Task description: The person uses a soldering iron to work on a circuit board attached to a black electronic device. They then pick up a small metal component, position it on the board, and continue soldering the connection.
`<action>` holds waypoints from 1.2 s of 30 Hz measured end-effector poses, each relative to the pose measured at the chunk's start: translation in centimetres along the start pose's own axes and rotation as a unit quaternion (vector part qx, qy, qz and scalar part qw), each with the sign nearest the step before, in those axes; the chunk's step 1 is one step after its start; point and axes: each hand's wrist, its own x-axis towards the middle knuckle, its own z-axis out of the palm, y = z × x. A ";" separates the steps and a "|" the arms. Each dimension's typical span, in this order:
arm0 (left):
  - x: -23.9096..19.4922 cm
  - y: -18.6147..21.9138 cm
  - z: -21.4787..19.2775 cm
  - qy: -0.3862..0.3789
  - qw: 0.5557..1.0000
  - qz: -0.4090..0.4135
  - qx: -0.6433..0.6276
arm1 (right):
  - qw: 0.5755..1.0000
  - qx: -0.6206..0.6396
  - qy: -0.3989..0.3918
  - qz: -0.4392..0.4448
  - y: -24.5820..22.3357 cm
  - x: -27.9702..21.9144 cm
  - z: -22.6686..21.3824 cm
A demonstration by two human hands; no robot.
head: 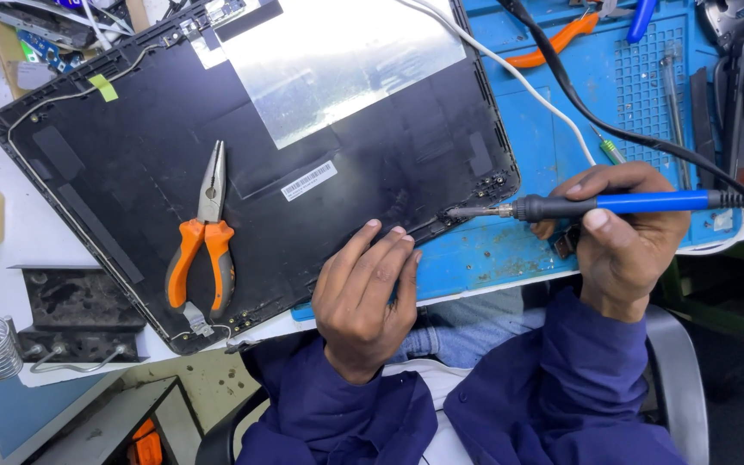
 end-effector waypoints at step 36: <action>-0.3 -0.1 0.1 -0.004 1.000 -0.004 -0.007 | 0.999 -0.022 0.002 0.030 -0.3 0.0 -0.2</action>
